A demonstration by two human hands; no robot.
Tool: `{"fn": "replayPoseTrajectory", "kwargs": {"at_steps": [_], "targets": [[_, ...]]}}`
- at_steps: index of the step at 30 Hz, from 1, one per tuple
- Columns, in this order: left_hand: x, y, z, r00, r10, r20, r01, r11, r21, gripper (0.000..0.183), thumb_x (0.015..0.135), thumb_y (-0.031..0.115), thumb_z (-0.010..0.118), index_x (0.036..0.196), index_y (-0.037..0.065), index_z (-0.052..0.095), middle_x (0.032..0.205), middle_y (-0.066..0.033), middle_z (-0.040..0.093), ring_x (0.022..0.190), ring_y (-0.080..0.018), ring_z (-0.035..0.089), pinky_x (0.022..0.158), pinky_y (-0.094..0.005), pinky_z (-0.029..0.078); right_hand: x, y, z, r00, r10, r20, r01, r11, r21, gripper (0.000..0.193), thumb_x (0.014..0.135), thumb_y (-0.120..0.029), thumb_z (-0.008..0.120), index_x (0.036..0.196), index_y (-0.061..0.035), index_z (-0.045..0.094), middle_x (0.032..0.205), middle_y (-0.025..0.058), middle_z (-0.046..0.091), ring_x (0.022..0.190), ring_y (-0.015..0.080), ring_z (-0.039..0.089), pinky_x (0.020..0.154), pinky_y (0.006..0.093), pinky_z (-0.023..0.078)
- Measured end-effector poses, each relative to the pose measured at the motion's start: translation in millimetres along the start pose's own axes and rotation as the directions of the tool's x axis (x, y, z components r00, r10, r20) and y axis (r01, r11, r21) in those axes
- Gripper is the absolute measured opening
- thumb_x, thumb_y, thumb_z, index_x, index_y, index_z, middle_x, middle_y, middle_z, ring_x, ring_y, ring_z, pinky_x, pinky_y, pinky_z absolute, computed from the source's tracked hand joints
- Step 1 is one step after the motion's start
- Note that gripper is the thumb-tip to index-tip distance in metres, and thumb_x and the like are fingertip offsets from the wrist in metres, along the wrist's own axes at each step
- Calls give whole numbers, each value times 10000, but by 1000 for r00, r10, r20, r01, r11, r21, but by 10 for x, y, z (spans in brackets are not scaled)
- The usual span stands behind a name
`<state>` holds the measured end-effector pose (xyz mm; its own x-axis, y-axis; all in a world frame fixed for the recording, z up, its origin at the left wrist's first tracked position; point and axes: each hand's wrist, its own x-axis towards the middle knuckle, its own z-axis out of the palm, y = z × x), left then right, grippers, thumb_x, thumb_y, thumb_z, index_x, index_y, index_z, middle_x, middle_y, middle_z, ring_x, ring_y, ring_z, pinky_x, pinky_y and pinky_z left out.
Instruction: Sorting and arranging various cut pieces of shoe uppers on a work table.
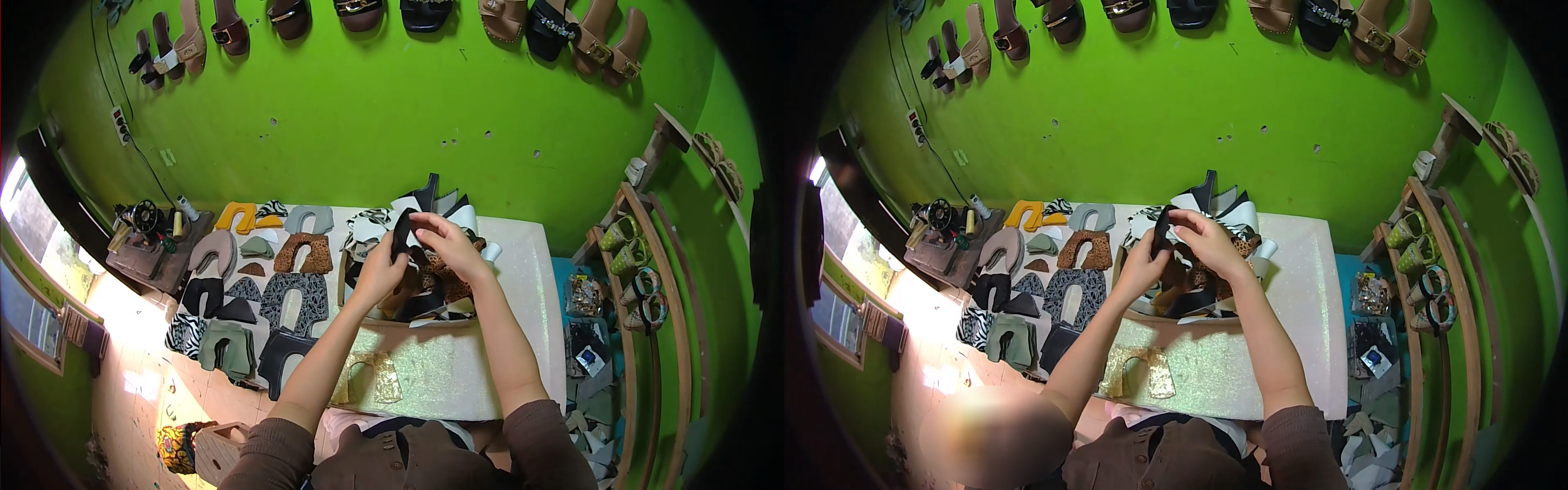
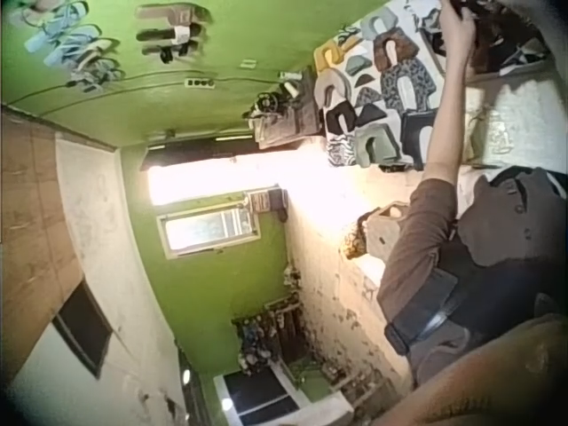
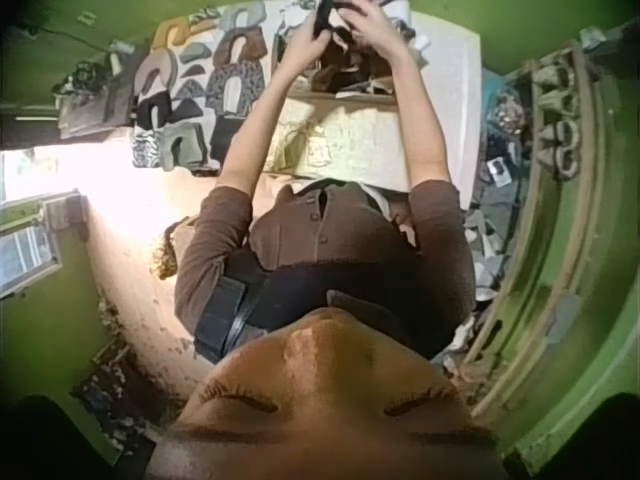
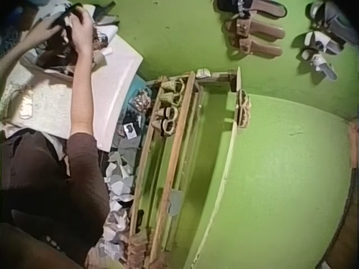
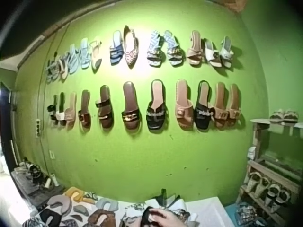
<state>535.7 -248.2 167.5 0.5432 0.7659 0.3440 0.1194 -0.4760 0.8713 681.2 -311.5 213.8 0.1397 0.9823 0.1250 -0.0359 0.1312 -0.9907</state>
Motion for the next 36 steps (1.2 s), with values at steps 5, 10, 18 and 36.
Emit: {"fn": "replayPoseTrajectory", "kwargs": {"at_steps": [5, 10, 18, 36], "targets": [[61, 107, -100, 981, -37, 190, 41, 999, -17, 237, 842, 166, 443, 959, -20, 530, 754, -171, 602, 696, -278, 583, 653, -356, 447, -129, 70, -194, 924, -379, -44, 266, 724, -636, 515, 771, -89, 617, 1258, -66, 452, 1255, 126, 468, 1185, 266, 414, 976, 350, 359], [107, 242, -133, 912, 24, 408, -48, 998, 48, 235, 802, 145, 479, 943, -35, 534, 690, -163, 590, 617, -223, 560, 611, -335, 445, -202, -69, -257, 893, -430, 135, 361, 501, -787, 504, 691, -104, 675, 1172, -119, 526, 1285, 106, 440, 1212, 290, 367, 973, 353, 352], [90, 187, -125, 902, 4, 433, 47, 993, -107, 234, 827, 74, 533, 1045, -5, 567, 900, -54, 626, 821, -111, 593, 761, -240, 464, -248, -126, -535, 979, -101, 179, 200, 681, -705, 223, 755, -133, 676, 926, -19, 590, 1057, 60, 559, 1026, 185, 510, 891, 309, 403], [-54, -471, -166, 693, -512, 508, 718, 429, -548, 315, 934, 251, 441, 1115, 1, 503, 958, -106, 610, 785, -170, 623, 678, -302, 554, -221, 282, -680, 970, -46, -240, -40, 939, -342, 188, 888, -172, 529, 962, -8, 585, 694, 12, 594, 632, 91, 549, 599, 231, 429]]}}
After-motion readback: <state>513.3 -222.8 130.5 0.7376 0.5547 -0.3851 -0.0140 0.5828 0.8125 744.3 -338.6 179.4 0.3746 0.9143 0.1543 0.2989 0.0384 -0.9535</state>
